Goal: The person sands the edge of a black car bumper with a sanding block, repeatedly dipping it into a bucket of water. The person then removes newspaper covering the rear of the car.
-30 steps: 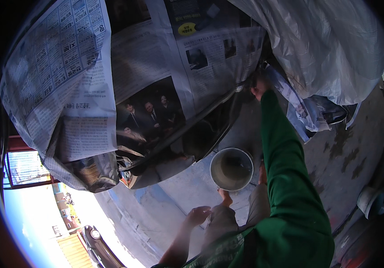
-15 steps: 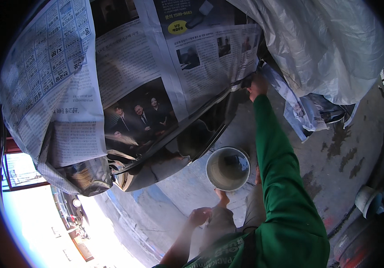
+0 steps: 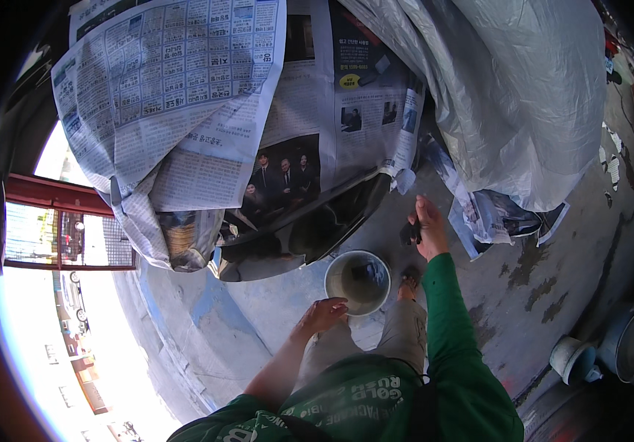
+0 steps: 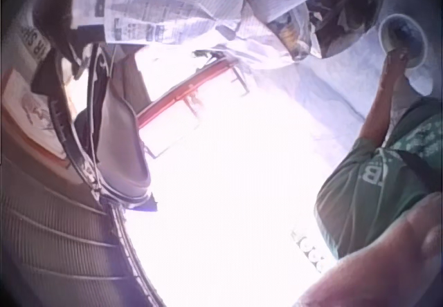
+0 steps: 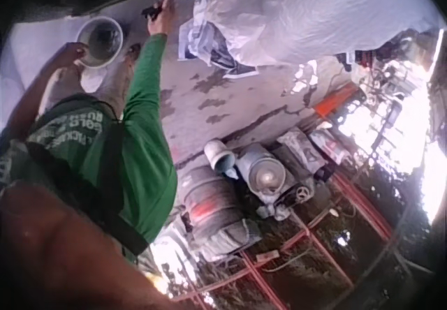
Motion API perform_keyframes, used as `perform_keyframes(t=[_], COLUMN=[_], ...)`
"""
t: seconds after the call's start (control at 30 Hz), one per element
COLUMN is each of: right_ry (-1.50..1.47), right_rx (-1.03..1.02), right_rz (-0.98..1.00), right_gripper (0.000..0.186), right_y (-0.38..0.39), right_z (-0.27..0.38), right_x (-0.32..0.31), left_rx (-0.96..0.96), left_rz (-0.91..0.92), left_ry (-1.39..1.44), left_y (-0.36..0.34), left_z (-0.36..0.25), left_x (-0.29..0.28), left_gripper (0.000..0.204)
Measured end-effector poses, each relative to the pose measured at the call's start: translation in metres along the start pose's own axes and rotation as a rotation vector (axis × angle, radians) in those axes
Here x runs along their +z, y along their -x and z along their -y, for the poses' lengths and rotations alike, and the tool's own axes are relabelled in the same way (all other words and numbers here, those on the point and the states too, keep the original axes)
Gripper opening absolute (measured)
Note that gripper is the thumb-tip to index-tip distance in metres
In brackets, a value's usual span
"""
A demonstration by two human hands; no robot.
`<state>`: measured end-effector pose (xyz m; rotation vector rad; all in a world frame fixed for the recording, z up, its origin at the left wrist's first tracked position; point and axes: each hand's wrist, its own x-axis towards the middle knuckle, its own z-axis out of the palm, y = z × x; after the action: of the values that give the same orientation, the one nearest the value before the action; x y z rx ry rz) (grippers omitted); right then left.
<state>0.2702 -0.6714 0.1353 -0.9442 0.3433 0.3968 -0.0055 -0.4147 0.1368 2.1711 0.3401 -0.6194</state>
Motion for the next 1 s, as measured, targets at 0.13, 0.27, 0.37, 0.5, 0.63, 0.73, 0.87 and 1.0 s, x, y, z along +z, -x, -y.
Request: perform_keyframes(t=[0.13, 0.27, 0.37, 0.5, 0.63, 0.73, 0.87, 1.0], right_ry=[0.47, 0.659, 0.557, 0.529, 0.338, 0.186, 0.006, -0.276], right_rx=[0.074, 0.092, -0.077, -0.288, -0.418, -0.55, -0.682, -0.711], right_rz=[0.02, -0.067, -0.349, -0.511, -0.386, -0.336, -0.201, 0.149], right_gripper=[0.081, 0.054, 0.05, 0.031, 0.026, 0.023, 0.02, 0.015], right_y=[-0.051, -0.09, -0.12, -0.111, -0.013, 0.061, 0.144, 0.153], right_z=[-0.008, -0.037, -0.039, -0.01, 0.014, 0.066, 0.136, 0.218], right_x=[0.039, 0.076, 0.066, 0.031, 0.061, 0.092, 0.153, 0.184], left_rx=[0.172, 0.11, 0.073, -0.067, -0.229, -0.173, 0.069, 0.377], left_rz=[-0.022, 0.02, 0.027, -0.026, -0.045, -0.046, -0.076, -0.168], left_ry=[-0.155, -0.208, -0.287, -0.297, -0.237, -0.211, -0.154, 0.035], left_y=[-0.016, 0.007, 0.047, 0.097, 0.147, 0.139, 0.111, 0.082], left_z=[0.001, 0.021, 0.072, 0.131, 0.16, 0.145, 0.091, 0.03], left_x=[-0.021, -0.049, -0.07, -0.085, -0.119, -0.124, -0.131, -0.142], left_gripper=[0.031, 0.035, 0.036, 0.036, 0.038, 0.038, 0.033, 0.039])
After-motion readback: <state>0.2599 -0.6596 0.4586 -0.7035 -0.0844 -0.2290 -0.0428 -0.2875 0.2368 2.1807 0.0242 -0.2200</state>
